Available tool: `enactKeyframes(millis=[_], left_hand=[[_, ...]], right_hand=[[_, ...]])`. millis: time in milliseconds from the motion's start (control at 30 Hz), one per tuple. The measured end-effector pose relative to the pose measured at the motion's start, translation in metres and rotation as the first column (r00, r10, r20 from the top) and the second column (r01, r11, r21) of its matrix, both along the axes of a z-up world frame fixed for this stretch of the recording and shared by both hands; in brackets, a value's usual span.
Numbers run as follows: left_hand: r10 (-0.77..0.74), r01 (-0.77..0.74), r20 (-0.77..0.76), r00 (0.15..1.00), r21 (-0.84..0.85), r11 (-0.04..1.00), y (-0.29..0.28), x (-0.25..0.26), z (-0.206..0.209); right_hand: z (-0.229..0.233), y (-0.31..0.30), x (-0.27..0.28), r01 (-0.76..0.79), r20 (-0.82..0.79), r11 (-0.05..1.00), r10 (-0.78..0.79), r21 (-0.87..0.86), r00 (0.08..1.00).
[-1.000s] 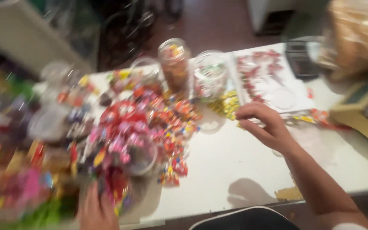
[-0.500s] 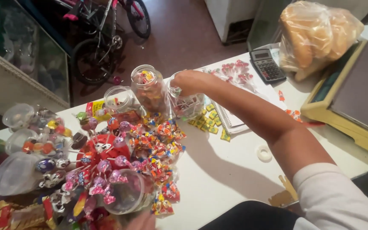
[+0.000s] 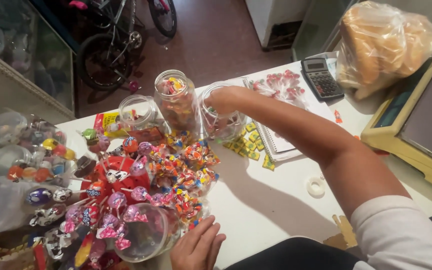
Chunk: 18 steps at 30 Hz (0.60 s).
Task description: The person is sorting and packing various lollipops and small candies into a clear plastic container on a table filled with candy.
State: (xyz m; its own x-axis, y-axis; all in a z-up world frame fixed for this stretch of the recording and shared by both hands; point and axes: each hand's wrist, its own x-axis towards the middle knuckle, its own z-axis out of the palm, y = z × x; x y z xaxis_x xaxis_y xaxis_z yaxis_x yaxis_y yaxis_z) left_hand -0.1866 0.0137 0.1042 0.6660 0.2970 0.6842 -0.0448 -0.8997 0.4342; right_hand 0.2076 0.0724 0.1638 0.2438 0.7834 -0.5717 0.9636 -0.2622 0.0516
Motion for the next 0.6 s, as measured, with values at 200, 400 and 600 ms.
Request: enactKeyframes(millis=[200, 400, 600], left_hand=[[0.042, -0.042, -0.002, 0.999, -0.034, 0.999, 0.003, -0.008, -0.001], [0.044, -0.045, 0.027, 0.999, 0.033, 0.998, 0.008, -0.011, 0.005], [0.024, -0.026, 0.030, 0.999, 0.069, 0.997, 0.005, -0.014, 0.003]], right_hand=[[0.009, -0.010, -0.001, 0.028, -0.054, 0.985, -0.019, 0.171, 0.998], [0.035, -0.033, 0.005, 0.081, -0.183, 0.914, -0.008, 0.396, 0.983], [0.012, -0.041, 0.019, 0.007, -0.170, 0.888, 0.080, 0.459, 0.982]])
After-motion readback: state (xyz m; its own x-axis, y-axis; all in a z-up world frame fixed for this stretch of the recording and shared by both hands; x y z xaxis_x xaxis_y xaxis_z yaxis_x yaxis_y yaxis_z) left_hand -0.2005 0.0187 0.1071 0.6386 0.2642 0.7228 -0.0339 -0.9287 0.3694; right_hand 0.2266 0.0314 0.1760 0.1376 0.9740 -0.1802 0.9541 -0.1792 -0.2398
